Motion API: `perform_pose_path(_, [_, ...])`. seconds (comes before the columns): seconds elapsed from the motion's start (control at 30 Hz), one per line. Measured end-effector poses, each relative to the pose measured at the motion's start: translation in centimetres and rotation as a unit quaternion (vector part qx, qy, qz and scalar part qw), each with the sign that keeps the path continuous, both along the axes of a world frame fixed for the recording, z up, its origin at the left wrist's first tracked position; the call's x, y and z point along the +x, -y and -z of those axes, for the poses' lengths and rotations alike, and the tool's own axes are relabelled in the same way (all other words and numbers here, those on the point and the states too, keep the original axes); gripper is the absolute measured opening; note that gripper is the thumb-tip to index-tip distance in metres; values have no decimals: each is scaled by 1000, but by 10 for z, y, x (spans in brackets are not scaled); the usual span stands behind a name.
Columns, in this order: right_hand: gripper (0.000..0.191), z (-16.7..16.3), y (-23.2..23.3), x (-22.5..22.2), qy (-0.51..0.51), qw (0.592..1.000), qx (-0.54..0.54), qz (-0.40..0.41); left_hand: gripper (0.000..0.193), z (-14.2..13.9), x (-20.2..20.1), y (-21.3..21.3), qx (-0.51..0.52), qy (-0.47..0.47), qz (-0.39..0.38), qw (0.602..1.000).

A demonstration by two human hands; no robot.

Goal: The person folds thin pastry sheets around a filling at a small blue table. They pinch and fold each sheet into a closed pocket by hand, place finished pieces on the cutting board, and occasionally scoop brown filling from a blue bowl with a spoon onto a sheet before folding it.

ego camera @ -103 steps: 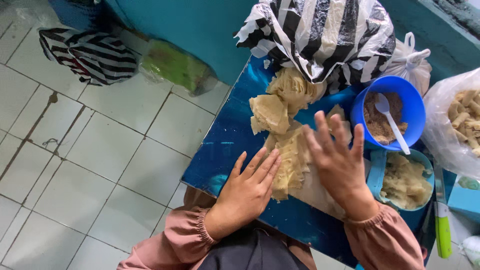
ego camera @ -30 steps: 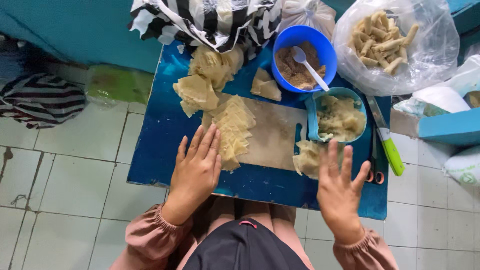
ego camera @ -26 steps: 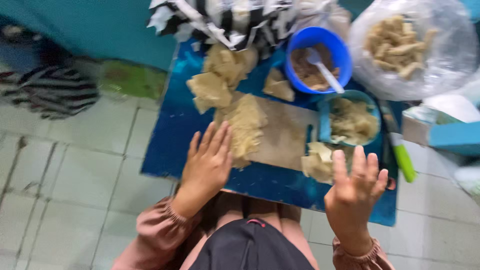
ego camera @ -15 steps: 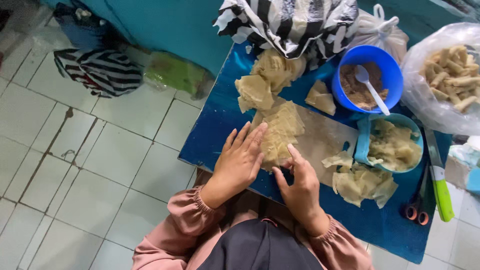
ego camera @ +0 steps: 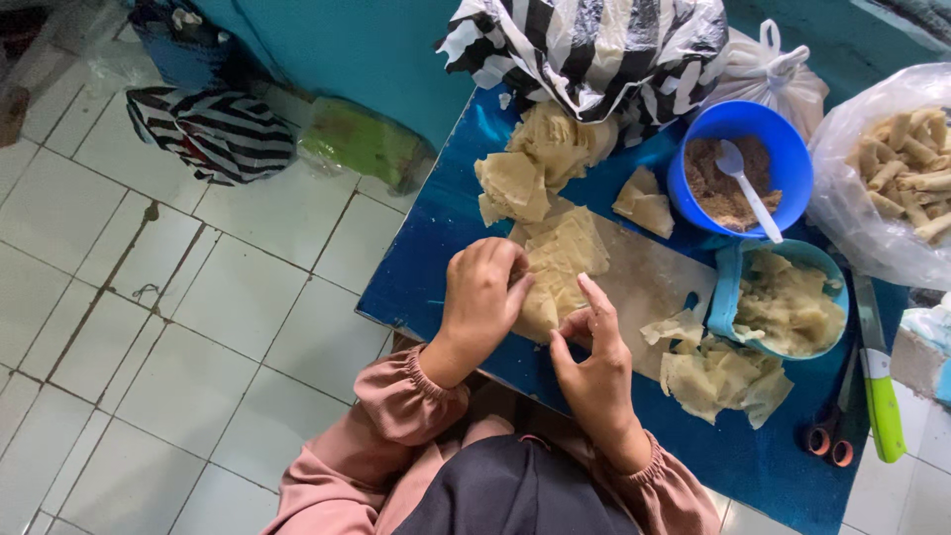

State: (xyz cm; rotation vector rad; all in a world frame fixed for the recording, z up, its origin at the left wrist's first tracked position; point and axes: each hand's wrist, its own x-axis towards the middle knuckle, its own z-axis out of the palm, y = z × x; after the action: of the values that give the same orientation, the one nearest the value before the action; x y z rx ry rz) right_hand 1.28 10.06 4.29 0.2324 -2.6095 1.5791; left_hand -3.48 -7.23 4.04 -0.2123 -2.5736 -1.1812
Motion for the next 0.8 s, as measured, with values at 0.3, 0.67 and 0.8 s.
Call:
perform_pose_path(0.3, [62,-14,-60,-2,7,993,91,75,16,2,4,-1,-5,-22,1,1000])
perform_pose_path(0.67, [62,-29,-110,7,-177,955,238,22,13,9,16,-10,-65,-55,-1,996])
perform_pose_path(0.8, [70,-30,-133,8,-147,961,234,-20,21,4,18,-15,-82,-71,-26,994])
